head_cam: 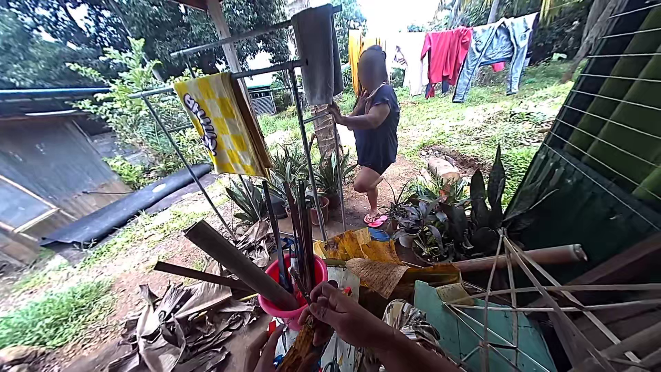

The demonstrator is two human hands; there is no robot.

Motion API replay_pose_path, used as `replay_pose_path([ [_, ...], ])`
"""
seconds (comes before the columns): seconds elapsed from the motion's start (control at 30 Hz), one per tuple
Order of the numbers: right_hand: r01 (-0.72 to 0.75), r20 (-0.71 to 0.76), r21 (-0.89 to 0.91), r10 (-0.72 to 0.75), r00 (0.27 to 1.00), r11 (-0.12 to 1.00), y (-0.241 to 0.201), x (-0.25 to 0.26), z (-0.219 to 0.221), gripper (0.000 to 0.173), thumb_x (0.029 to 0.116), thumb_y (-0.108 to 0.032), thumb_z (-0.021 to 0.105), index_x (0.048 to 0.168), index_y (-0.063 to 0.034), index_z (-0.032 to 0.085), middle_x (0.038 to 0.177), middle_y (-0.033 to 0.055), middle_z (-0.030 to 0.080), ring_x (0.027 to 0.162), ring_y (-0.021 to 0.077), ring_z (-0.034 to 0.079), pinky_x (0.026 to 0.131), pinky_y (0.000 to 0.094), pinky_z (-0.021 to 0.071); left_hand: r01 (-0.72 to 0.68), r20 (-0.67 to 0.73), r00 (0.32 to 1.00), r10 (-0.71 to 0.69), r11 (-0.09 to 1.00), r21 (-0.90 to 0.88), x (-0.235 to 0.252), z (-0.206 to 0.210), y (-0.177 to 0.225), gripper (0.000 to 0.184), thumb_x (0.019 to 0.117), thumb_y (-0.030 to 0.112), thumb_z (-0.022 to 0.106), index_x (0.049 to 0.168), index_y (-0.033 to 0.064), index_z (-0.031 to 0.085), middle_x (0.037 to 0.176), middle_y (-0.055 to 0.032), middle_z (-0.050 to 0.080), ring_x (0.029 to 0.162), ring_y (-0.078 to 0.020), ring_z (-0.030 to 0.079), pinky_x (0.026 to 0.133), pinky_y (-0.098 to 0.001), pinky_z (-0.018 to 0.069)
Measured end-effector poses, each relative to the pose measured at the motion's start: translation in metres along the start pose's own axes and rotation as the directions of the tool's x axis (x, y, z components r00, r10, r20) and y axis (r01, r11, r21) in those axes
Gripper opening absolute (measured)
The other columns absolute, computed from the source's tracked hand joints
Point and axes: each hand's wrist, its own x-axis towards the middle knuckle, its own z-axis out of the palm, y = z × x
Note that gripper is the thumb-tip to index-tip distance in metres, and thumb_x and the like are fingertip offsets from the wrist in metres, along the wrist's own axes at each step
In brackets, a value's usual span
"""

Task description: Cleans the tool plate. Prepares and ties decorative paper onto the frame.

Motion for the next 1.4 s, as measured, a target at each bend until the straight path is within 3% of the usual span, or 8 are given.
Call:
replay_pose_path([
  [0.2,0.065,0.058,-0.130,-0.057,0.997,0.989,-0.015,-0.005,0.001,0.022,0.1107,-0.019,0.043,0.126,-0.0024,0.045,0.103,0.0077,0.067,0.081,0.0115,0.068,0.076,0.0311,0.0586,-0.067,0.036,0.997,0.066,0.997,0.034,0.015,0.015,0.012,0.064,0.0704,0.035,0.089,0.121,-0.0001,0.071,0.125,-0.0225,0.064,0.109,-0.0343,0.066,0.085,-0.0528,0.0556],
  [0.33,0.091,0.090,-0.150,-0.078,0.993,0.984,-0.022,-0.004,0.002,0.023,0.1109,-0.020,0.043,0.126,-0.0021,0.046,0.104,0.0080,0.067,0.085,0.0106,0.068,0.077,0.0299,0.0571,-0.109,0.013,0.994,0.108,0.994,0.018,0.018,0.019,0.011,0.056,0.0758,0.035,0.086,0.118,0.0001,0.073,0.123,-0.0220,0.066,0.108,-0.0316,0.067,0.086,-0.0496,0.0561],
  [0.6,0.067,0.097,-0.085,-0.059,0.994,0.994,-0.040,0.005,0.001,0.019,0.1107,-0.017,0.043,0.123,-0.0031,0.046,0.095,0.0052,0.065,0.073,0.0111,0.068,0.070,0.0299,0.0600,-0.169,-0.069,0.984,0.164,0.983,-0.076,0.027,0.031,0.003,0.043,0.0817,0.025,0.079,0.118,0.0034,0.075,0.117,-0.0133,0.070,0.103,-0.0200,0.069,0.086,-0.0389,0.0584],
  [0.83,0.087,0.079,-0.034,-0.084,0.993,0.996,-0.070,0.016,-0.005,0.019,0.1107,-0.016,0.038,0.125,-0.0048,0.044,0.116,0.0092,0.069,0.077,0.0146,0.072,0.070,0.0306,0.0619,-0.155,-0.084,0.987,0.137,0.949,-0.274,0.048,0.020,0.010,0.026,0.0870,0.026,0.077,0.109,0.0121,0.077,0.120,-0.0005,0.069,0.108,-0.0059,0.066,0.089,-0.0262,0.0578],
  [0.9,0.191,0.028,-0.104,-0.189,0.981,0.976,-0.082,0.013,-0.015,0.017,0.1089,-0.015,0.041,0.122,-0.0063,0.048,0.118,0.0082,0.071,0.074,0.0122,0.071,0.067,0.0289,0.0609,-0.140,-0.065,0.990,0.126,0.940,-0.312,0.055,0.008,0.018,0.026,0.0879,0.024,0.078,0.112,0.0132,0.077,0.120,0.0000,0.068,0.103,-0.0032,0.066,0.083,-0.0214,0.0581],
  [1.03,0.330,-0.023,-0.407,-0.371,0.929,0.852,-0.105,-0.002,-0.038,0.013,0.1036,-0.016,0.057,0.110,-0.0069,0.065,0.091,-0.0015,0.071,0.071,0.0029,0.064,0.065,0.0183,0.0548,-0.088,-0.054,0.996,0.073,0.922,-0.377,0.064,-0.013,0.030,0.025,0.0896,0.023,0.077,0.113,0.0141,0.076,0.121,0.0014,0.067,0.096,-0.0013,0.066,0.075,-0.0169,0.0567],
  [1.23,0.341,0.023,-0.593,-0.408,0.913,0.730,-0.100,-0.007,-0.049,0.018,0.1012,-0.021,0.063,0.109,-0.0079,0.073,0.099,-0.0020,0.073,0.084,0.0017,0.067,0.074,0.0179,0.0559,-0.048,-0.036,0.999,0.037,0.921,-0.386,0.071,-0.023,0.032,0.022,0.0908,0.026,0.075,0.109,0.0137,0.076,0.117,0.0025,0.068,0.094,-0.0004,0.065,0.076,-0.0165,0.0555],
  [1.4,0.306,-0.030,-0.631,-0.417,0.909,0.713,-0.090,-0.008,-0.049,0.018,0.1005,-0.023,0.063,0.107,-0.0092,0.074,0.099,-0.0028,0.072,0.083,0.0006,0.065,0.071,0.0162,0.0535,-0.033,-0.038,0.999,0.020,0.920,-0.390,0.069,-0.022,0.033,0.024,0.0902,0.025,0.076,0.111,0.0127,0.076,0.117,0.0009,0.068,0.093,-0.0010,0.066,0.076,-0.0164,0.0558],
])
